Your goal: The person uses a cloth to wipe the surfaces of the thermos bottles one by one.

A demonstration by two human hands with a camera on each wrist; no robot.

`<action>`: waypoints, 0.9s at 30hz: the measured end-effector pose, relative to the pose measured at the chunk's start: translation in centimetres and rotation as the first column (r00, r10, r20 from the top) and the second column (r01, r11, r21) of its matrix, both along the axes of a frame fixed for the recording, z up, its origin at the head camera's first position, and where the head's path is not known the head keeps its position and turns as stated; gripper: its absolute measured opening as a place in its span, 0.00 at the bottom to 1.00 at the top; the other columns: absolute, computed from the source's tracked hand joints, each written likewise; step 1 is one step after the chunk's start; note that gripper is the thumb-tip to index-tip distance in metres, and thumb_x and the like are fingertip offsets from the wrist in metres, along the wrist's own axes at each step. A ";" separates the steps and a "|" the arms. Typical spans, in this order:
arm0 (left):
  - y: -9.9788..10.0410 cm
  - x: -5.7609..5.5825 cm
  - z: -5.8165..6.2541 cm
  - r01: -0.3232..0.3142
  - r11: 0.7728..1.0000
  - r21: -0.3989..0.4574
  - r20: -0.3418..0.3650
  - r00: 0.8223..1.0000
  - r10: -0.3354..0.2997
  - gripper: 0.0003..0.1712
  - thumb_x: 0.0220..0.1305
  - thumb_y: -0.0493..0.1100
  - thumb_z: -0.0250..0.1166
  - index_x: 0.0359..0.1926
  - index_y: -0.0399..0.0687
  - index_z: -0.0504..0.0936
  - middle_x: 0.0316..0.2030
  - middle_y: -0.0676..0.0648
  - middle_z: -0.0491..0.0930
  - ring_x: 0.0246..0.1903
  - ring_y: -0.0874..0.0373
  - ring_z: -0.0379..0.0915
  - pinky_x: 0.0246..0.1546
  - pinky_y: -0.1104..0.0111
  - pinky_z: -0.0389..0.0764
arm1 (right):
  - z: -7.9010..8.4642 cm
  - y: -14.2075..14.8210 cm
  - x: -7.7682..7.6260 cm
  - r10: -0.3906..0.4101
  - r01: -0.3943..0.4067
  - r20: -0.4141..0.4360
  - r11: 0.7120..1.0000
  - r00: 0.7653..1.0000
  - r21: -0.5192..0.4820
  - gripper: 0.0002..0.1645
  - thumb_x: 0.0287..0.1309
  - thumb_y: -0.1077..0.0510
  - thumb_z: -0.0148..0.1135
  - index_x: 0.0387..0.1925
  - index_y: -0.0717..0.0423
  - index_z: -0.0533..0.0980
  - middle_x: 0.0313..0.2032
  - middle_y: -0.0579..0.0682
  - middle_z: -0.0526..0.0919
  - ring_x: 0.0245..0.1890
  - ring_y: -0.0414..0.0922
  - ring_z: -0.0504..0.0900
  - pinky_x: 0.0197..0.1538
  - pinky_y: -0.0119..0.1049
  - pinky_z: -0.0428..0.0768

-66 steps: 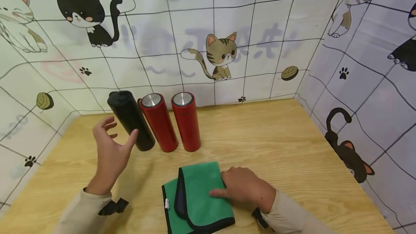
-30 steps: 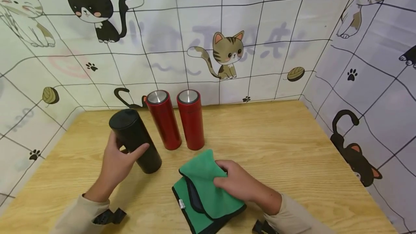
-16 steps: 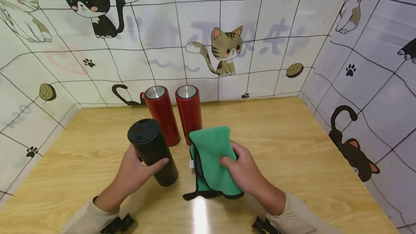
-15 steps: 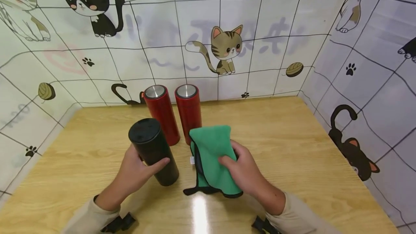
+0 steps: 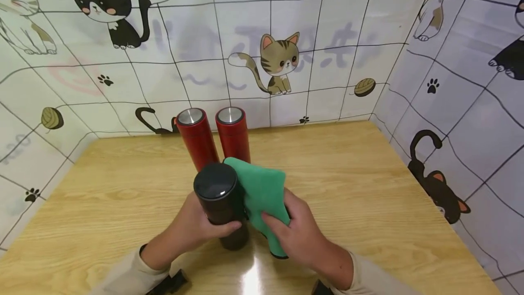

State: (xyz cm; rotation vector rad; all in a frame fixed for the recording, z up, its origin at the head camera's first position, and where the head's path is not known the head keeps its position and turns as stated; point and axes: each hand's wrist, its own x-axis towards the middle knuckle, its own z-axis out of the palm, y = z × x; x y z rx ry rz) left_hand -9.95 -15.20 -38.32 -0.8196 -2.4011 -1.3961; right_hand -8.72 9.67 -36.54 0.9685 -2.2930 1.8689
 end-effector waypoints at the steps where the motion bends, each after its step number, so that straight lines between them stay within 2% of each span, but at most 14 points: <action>1: 0.3 0.0 0.0 0.012 1.000 -0.007 0.002 1.000 -0.012 0.51 0.46 0.49 0.82 0.68 0.56 0.64 0.58 0.54 0.76 0.56 0.59 0.75 0.62 0.61 0.76 | 0.0 0.0 0.1 0.023 -0.023 -0.026 1.000 0.999 -0.002 0.28 0.66 0.72 0.54 0.67 0.61 0.67 0.57 0.64 0.79 0.54 0.37 0.82 0.50 0.36 0.85; 4: 0.7 0.0 0.1 0.023 0.999 -0.039 -0.002 1.000 -0.023 0.51 0.47 0.51 0.81 0.68 0.57 0.62 0.58 0.55 0.76 0.56 0.60 0.75 0.61 0.60 0.77 | -0.2 0.0 0.2 0.054 -0.053 -0.089 0.999 0.995 0.012 0.31 0.64 0.73 0.55 0.67 0.59 0.67 0.57 0.62 0.80 0.55 0.37 0.81 0.52 0.36 0.84; 7: 0.7 -0.1 0.2 0.042 0.999 -0.035 -0.002 0.999 -0.042 0.50 0.47 0.50 0.81 0.69 0.57 0.63 0.58 0.54 0.76 0.56 0.60 0.75 0.61 0.60 0.77 | -0.5 -0.1 0.1 0.056 -0.050 -0.116 0.998 0.992 0.049 0.30 0.62 0.72 0.57 0.65 0.57 0.70 0.55 0.58 0.82 0.54 0.38 0.82 0.51 0.37 0.85; 10: 0.6 0.0 0.2 0.055 0.998 -0.016 0.020 0.998 -0.055 0.49 0.47 0.49 0.81 0.68 0.57 0.64 0.58 0.54 0.77 0.55 0.60 0.75 0.61 0.60 0.77 | -0.7 -0.3 0.0 0.045 -0.040 -0.068 0.996 0.997 0.080 0.28 0.61 0.71 0.58 0.63 0.54 0.71 0.53 0.54 0.84 0.51 0.37 0.83 0.50 0.37 0.84; 15: 0.4 0.4 0.1 0.040 0.999 0.004 0.041 0.998 -0.041 0.47 0.47 0.48 0.81 0.66 0.56 0.67 0.56 0.54 0.78 0.54 0.60 0.76 0.59 0.62 0.78 | -0.8 -0.5 -0.1 0.048 -0.051 0.057 0.997 0.997 0.061 0.35 0.61 0.72 0.56 0.68 0.53 0.62 0.58 0.56 0.79 0.53 0.39 0.82 0.53 0.37 0.84; 18: 0.4 0.4 0.1 0.041 0.999 0.001 0.031 0.999 -0.041 0.47 0.47 0.49 0.81 0.66 0.56 0.67 0.56 0.54 0.78 0.54 0.60 0.76 0.60 0.62 0.77 | -0.9 -0.5 0.0 0.053 -0.060 0.095 0.996 0.994 0.071 0.31 0.63 0.69 0.58 0.66 0.56 0.64 0.56 0.57 0.81 0.51 0.38 0.83 0.51 0.36 0.84; 21: 0.5 0.4 0.1 0.045 0.999 -0.003 0.028 0.999 -0.045 0.47 0.47 0.49 0.81 0.66 0.56 0.66 0.57 0.54 0.77 0.54 0.60 0.76 0.60 0.61 0.77 | -1.0 -0.6 0.1 0.068 -0.078 0.108 0.993 0.992 0.090 0.23 0.67 0.65 0.59 0.62 0.59 0.70 0.53 0.56 0.83 0.49 0.39 0.84 0.51 0.36 0.85; 23: 0.5 0.4 0.1 0.042 0.999 -0.006 0.027 0.999 -0.042 0.48 0.47 0.49 0.81 0.67 0.55 0.66 0.57 0.54 0.77 0.54 0.59 0.76 0.60 0.61 0.78 | -1.0 -0.7 0.1 0.068 -0.079 0.105 0.992 0.992 0.100 0.22 0.68 0.62 0.59 0.61 0.61 0.72 0.52 0.56 0.84 0.49 0.39 0.85 0.51 0.37 0.85; 27: 0.5 0.5 0.1 0.034 0.999 -0.015 0.025 0.999 -0.034 0.49 0.47 0.50 0.81 0.67 0.54 0.65 0.57 0.53 0.77 0.55 0.59 0.76 0.59 0.60 0.78 | -0.9 -0.8 0.1 0.013 -0.024 0.096 0.994 0.995 0.109 0.20 0.70 0.62 0.57 0.61 0.62 0.73 0.53 0.57 0.84 0.50 0.39 0.85 0.50 0.35 0.85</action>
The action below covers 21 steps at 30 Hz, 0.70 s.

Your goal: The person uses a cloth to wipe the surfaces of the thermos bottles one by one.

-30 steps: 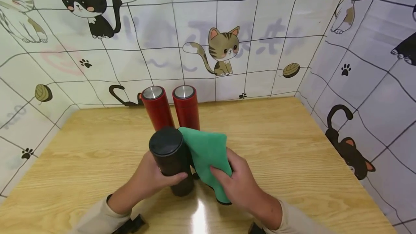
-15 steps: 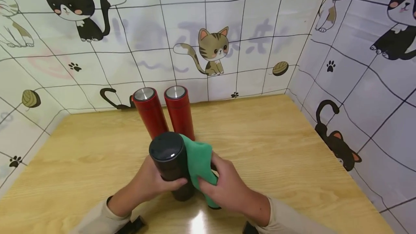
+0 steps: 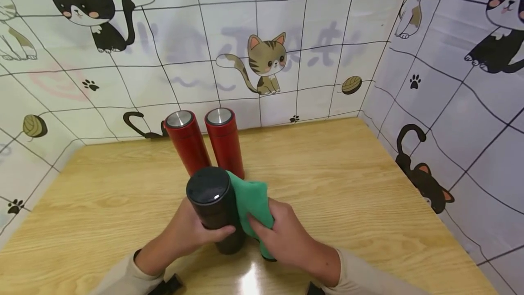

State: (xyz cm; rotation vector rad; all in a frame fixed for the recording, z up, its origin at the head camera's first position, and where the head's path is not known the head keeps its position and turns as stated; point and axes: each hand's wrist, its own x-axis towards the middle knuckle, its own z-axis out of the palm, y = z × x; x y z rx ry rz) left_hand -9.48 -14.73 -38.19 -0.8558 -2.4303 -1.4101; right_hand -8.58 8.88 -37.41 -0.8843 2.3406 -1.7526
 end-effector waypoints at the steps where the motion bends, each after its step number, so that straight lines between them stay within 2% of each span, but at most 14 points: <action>1: 0.0 0.0 0.0 -0.001 1.000 -0.002 0.000 1.000 0.001 0.49 0.47 0.50 0.81 0.67 0.54 0.65 0.57 0.53 0.77 0.55 0.59 0.76 0.60 0.60 0.78 | 0.0 0.0 0.0 -0.015 0.015 -0.008 1.000 1.000 -0.003 0.20 0.70 0.62 0.57 0.61 0.62 0.73 0.53 0.58 0.85 0.51 0.39 0.85 0.49 0.35 0.85; 7: 0.0 -0.1 -0.1 0.008 1.000 0.010 -0.014 1.000 -0.008 0.53 0.47 0.50 0.81 0.70 0.56 0.61 0.59 0.53 0.76 0.57 0.58 0.75 0.62 0.59 0.76 | 0.1 0.2 0.2 -0.067 0.062 -0.091 0.997 0.994 -0.055 0.20 0.70 0.66 0.55 0.61 0.60 0.74 0.52 0.57 0.85 0.50 0.38 0.85 0.48 0.38 0.86; 14: 0.1 -0.4 -0.4 0.022 1.000 0.011 -0.003 1.000 -0.022 0.52 0.49 0.50 0.80 0.70 0.57 0.59 0.60 0.54 0.75 0.58 0.59 0.74 0.63 0.59 0.76 | -0.4 0.0 -0.3 0.024 -0.022 -0.077 0.999 0.997 0.025 0.21 0.72 0.64 0.52 0.64 0.60 0.71 0.56 0.56 0.84 0.53 0.39 0.84 0.50 0.37 0.85; 18: 0.0 -0.3 -0.4 0.012 1.000 -0.004 -0.009 1.000 -0.012 0.54 0.48 0.51 0.81 0.70 0.55 0.58 0.60 0.53 0.75 0.58 0.59 0.74 0.63 0.58 0.76 | -0.2 0.1 -0.3 0.033 -0.030 -0.150 0.999 0.988 0.019 0.24 0.71 0.66 0.52 0.66 0.58 0.70 0.58 0.55 0.82 0.56 0.39 0.82 0.53 0.37 0.85; 21: -0.2 -0.3 -0.3 0.002 1.000 -0.011 -0.011 1.000 -0.003 0.55 0.47 0.51 0.81 0.71 0.56 0.57 0.61 0.54 0.74 0.58 0.59 0.73 0.64 0.58 0.75 | 0.2 0.1 -0.2 0.015 -0.021 -0.247 1.000 0.969 -0.023 0.28 0.68 0.71 0.52 0.68 0.58 0.69 0.59 0.57 0.81 0.58 0.39 0.80 0.54 0.36 0.84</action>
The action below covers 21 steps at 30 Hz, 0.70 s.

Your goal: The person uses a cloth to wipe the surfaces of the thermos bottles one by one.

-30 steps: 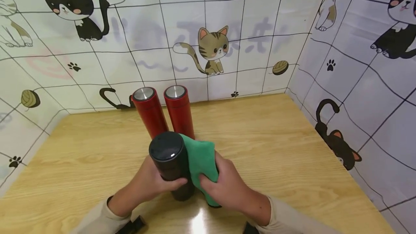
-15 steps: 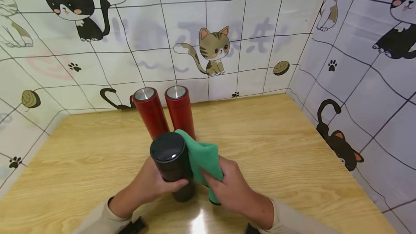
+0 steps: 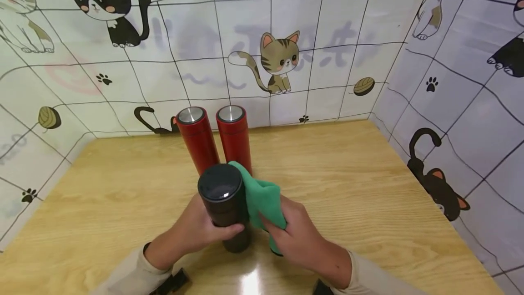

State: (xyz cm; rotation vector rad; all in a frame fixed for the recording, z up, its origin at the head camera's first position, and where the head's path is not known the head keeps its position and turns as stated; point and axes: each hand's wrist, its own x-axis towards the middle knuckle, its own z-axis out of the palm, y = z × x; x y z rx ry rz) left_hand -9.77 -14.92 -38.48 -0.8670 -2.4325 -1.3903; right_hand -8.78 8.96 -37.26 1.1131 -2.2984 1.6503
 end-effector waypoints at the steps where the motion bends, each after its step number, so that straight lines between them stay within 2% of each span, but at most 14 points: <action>1: 0.0 0.0 0.0 -0.003 1.000 -0.003 -0.003 1.000 0.003 0.55 0.47 0.51 0.81 0.71 0.56 0.57 0.61 0.54 0.73 0.59 0.59 0.73 0.64 0.57 0.75 | 0.1 0.0 0.1 -0.004 0.004 -0.023 1.000 1.000 -0.015 0.29 0.67 0.72 0.52 0.68 0.59 0.69 0.59 0.58 0.81 0.59 0.39 0.80 0.54 0.36 0.84; 4: 0.1 0.0 0.1 -0.003 1.000 -0.001 -0.007 1.000 0.003 0.56 0.47 0.51 0.81 0.71 0.55 0.57 0.61 0.53 0.74 0.59 0.59 0.73 0.64 0.57 0.75 | 0.2 0.1 0.2 -0.020 0.019 -0.040 1.000 0.999 -0.019 0.28 0.67 0.73 0.53 0.68 0.60 0.69 0.59 0.59 0.81 0.58 0.39 0.80 0.53 0.35 0.84; 9: 0.2 0.1 0.1 0.002 1.000 -0.006 -0.021 1.000 -0.003 0.53 0.48 0.51 0.80 0.70 0.54 0.59 0.60 0.53 0.75 0.57 0.59 0.74 0.62 0.58 0.77 | 0.1 0.1 0.2 -0.019 0.016 0.051 0.997 0.998 0.074 0.22 0.70 0.66 0.54 0.64 0.59 0.72 0.55 0.55 0.84 0.53 0.39 0.83 0.49 0.36 0.86; 12: 0.2 0.2 0.1 0.005 1.000 -0.005 -0.020 1.000 -0.005 0.53 0.48 0.51 0.80 0.70 0.55 0.59 0.59 0.54 0.75 0.57 0.59 0.75 0.62 0.58 0.77 | 0.1 0.2 0.1 -0.016 0.009 0.055 0.993 0.998 0.120 0.21 0.71 0.64 0.55 0.63 0.58 0.72 0.54 0.52 0.85 0.51 0.38 0.84 0.48 0.36 0.86; 15: 0.2 0.2 0.1 -0.002 1.000 -0.014 -0.031 1.000 0.002 0.53 0.48 0.51 0.80 0.70 0.55 0.59 0.60 0.53 0.75 0.57 0.59 0.74 0.62 0.58 0.76 | 0.3 0.4 0.2 -0.024 0.027 -0.021 0.993 0.999 0.118 0.23 0.69 0.66 0.56 0.64 0.57 0.72 0.54 0.52 0.85 0.52 0.38 0.84 0.48 0.35 0.86; 19: 0.1 0.2 0.1 -0.020 0.999 -0.038 -0.044 0.999 0.019 0.54 0.47 0.52 0.81 0.71 0.54 0.59 0.60 0.53 0.74 0.57 0.59 0.74 0.62 0.58 0.76 | 0.8 0.5 0.5 -0.049 0.056 -0.148 0.997 0.988 0.044 0.27 0.63 0.73 0.58 0.64 0.59 0.72 0.55 0.56 0.84 0.54 0.38 0.83 0.49 0.34 0.86; 21: 0.1 0.1 0.1 -0.020 0.999 -0.039 -0.039 0.999 0.019 0.55 0.47 0.52 0.81 0.71 0.54 0.58 0.60 0.53 0.74 0.57 0.59 0.74 0.62 0.58 0.76 | 0.9 0.5 0.6 -0.048 0.052 -0.160 0.998 0.986 0.020 0.29 0.63 0.74 0.58 0.64 0.59 0.72 0.55 0.57 0.84 0.55 0.39 0.82 0.49 0.34 0.85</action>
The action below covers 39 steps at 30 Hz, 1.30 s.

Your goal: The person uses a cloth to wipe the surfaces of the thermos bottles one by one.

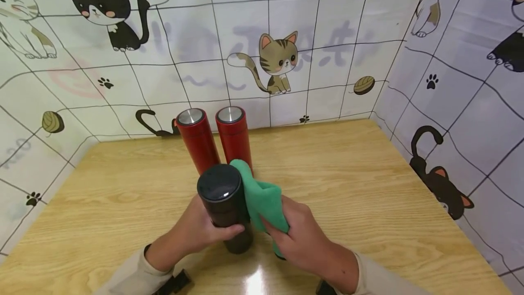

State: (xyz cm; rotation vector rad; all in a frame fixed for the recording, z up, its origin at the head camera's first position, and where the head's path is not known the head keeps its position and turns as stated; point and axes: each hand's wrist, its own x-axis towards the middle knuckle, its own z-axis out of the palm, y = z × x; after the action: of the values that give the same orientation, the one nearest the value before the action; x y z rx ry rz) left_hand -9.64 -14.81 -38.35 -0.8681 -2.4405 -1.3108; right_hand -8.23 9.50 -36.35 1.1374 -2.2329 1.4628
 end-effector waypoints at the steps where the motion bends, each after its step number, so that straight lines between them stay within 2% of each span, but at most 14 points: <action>1: 0.0 0.0 0.0 0.003 1.000 0.004 0.001 1.000 -0.003 0.55 0.47 0.52 0.81 0.71 0.54 0.58 0.60 0.53 0.74 0.57 0.59 0.74 0.62 0.58 0.76 | 0.0 0.0 0.0 0.008 -0.008 0.009 1.000 1.000 0.000 0.28 0.63 0.73 0.57 0.65 0.59 0.72 0.56 0.57 0.83 0.55 0.39 0.83 0.49 0.34 0.86; 6: -0.1 -0.1 0.1 0.018 1.000 0.020 0.001 1.000 -0.018 0.54 0.47 0.51 0.81 0.70 0.55 0.59 0.60 0.53 0.75 0.57 0.59 0.74 0.63 0.58 0.76 | -0.1 -0.2 -0.3 0.016 -0.032 0.155 0.995 0.988 0.097 0.20 0.71 0.65 0.53 0.62 0.55 0.73 0.51 0.50 0.86 0.47 0.37 0.85 0.44 0.34 0.86; 8: -0.1 -0.2 0.1 0.022 1.000 0.019 -0.003 1.000 -0.022 0.53 0.47 0.51 0.81 0.70 0.54 0.59 0.59 0.53 0.75 0.57 0.59 0.75 0.62 0.58 0.76 | -0.2 -0.2 -0.3 0.001 -0.022 0.171 0.993 0.985 0.118 0.18 0.72 0.63 0.53 0.60 0.55 0.74 0.49 0.48 0.87 0.45 0.36 0.85 0.43 0.34 0.86; 12: 0.0 -0.2 0.2 0.027 1.000 -0.003 -0.012 1.000 -0.027 0.53 0.48 0.52 0.80 0.70 0.53 0.59 0.59 0.52 0.75 0.57 0.59 0.75 0.61 0.58 0.77 | -0.3 -0.2 0.0 -0.032 0.025 0.091 0.997 0.995 0.075 0.22 0.69 0.67 0.55 0.63 0.57 0.73 0.53 0.53 0.86 0.50 0.38 0.85 0.45 0.34 0.86; 15: 0.0 -0.3 0.3 0.054 0.998 0.013 0.007 0.999 -0.054 0.53 0.48 0.50 0.80 0.70 0.54 0.58 0.59 0.53 0.75 0.57 0.59 0.74 0.62 0.59 0.76 | -0.3 0.0 0.1 -0.038 0.036 0.037 0.998 0.999 0.045 0.27 0.66 0.70 0.56 0.65 0.57 0.72 0.56 0.55 0.84 0.53 0.40 0.84 0.47 0.35 0.86; 19: -0.1 -0.4 0.4 0.096 0.993 0.070 0.049 0.994 -0.099 0.51 0.48 0.47 0.80 0.69 0.58 0.60 0.59 0.54 0.75 0.57 0.59 0.74 0.63 0.60 0.75 | -0.5 0.0 -0.1 0.005 -0.008 0.047 0.998 0.999 0.059 0.27 0.68 0.70 0.54 0.66 0.56 0.70 0.57 0.54 0.83 0.53 0.40 0.84 0.47 0.35 0.86; 21: -0.1 -0.4 0.3 0.103 0.991 0.083 0.047 0.993 -0.107 0.51 0.48 0.46 0.81 0.69 0.58 0.61 0.58 0.53 0.76 0.56 0.58 0.75 0.63 0.60 0.76 | -0.7 -0.1 -0.3 0.013 -0.015 0.036 0.998 0.999 0.065 0.26 0.68 0.70 0.54 0.66 0.56 0.71 0.56 0.54 0.84 0.52 0.40 0.84 0.47 0.34 0.86; 24: -0.1 -0.5 0.5 0.089 0.994 0.060 0.027 0.995 -0.091 0.50 0.48 0.47 0.81 0.68 0.56 0.61 0.58 0.53 0.77 0.56 0.58 0.75 0.62 0.60 0.77 | -0.9 -0.1 -0.6 -0.004 0.006 -0.076 1.000 0.997 0.024 0.27 0.62 0.73 0.58 0.62 0.60 0.73 0.52 0.56 0.85 0.51 0.39 0.84 0.49 0.30 0.85; 27: 0.0 -0.5 0.6 0.067 0.997 0.028 0.028 0.997 -0.068 0.49 0.47 0.47 0.81 0.67 0.55 0.63 0.57 0.53 0.77 0.55 0.59 0.76 0.59 0.60 0.79 | -0.9 -0.2 -0.7 -0.052 0.041 -0.215 0.998 0.975 -0.053 0.28 0.53 0.76 0.62 0.58 0.65 0.76 0.49 0.59 0.86 0.52 0.37 0.84 0.52 0.26 0.82; 29: -0.1 -0.5 0.8 0.052 0.999 0.011 0.042 0.998 -0.052 0.48 0.46 0.48 0.82 0.66 0.56 0.65 0.57 0.54 0.78 0.55 0.61 0.77 0.57 0.61 0.80 | -0.8 -0.1 -0.8 -0.070 0.053 -0.245 0.996 0.967 -0.076 0.28 0.52 0.77 0.63 0.57 0.66 0.76 0.48 0.60 0.86 0.52 0.37 0.83 0.53 0.26 0.81; 30: -0.1 -0.5 0.9 0.049 0.999 0.005 0.045 0.998 -0.049 0.48 0.46 0.49 0.82 0.66 0.56 0.65 0.57 0.55 0.78 0.54 0.61 0.77 0.57 0.61 0.80 | -0.8 -0.1 -0.8 -0.074 0.058 -0.243 0.996 0.967 -0.072 0.27 0.53 0.76 0.63 0.57 0.65 0.76 0.47 0.60 0.87 0.52 0.37 0.84 0.53 0.26 0.82; 36: -0.1 -0.4 1.1 0.078 0.997 -0.005 0.060 0.995 -0.078 0.45 0.48 0.50 0.81 0.65 0.57 0.68 0.57 0.56 0.78 0.55 0.61 0.78 0.56 0.63 0.81 | -0.7 0.0 -0.6 -0.050 0.054 -0.066 0.997 0.997 0.061 0.25 0.64 0.71 0.57 0.62 0.59 0.74 0.51 0.52 0.86 0.48 0.39 0.85 0.47 0.33 0.86; 39: -0.4 -0.1 1.4 0.095 0.995 0.003 0.098 0.991 -0.095 0.44 0.48 0.49 0.81 0.65 0.59 0.70 0.56 0.57 0.79 0.54 0.61 0.78 0.53 0.64 0.82 | -0.9 -0.2 -0.5 -0.048 0.050 -0.051 0.998 0.998 0.038 0.26 0.63 0.73 0.57 0.62 0.60 0.73 0.52 0.54 0.86 0.49 0.39 0.85 0.48 0.33 0.85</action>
State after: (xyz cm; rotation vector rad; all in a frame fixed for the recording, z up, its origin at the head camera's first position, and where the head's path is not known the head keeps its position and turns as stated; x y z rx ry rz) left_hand -9.70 -15.22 -36.97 -0.9527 -2.5027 -1.4157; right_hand -8.71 9.34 -37.27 1.1107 -2.2486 1.3625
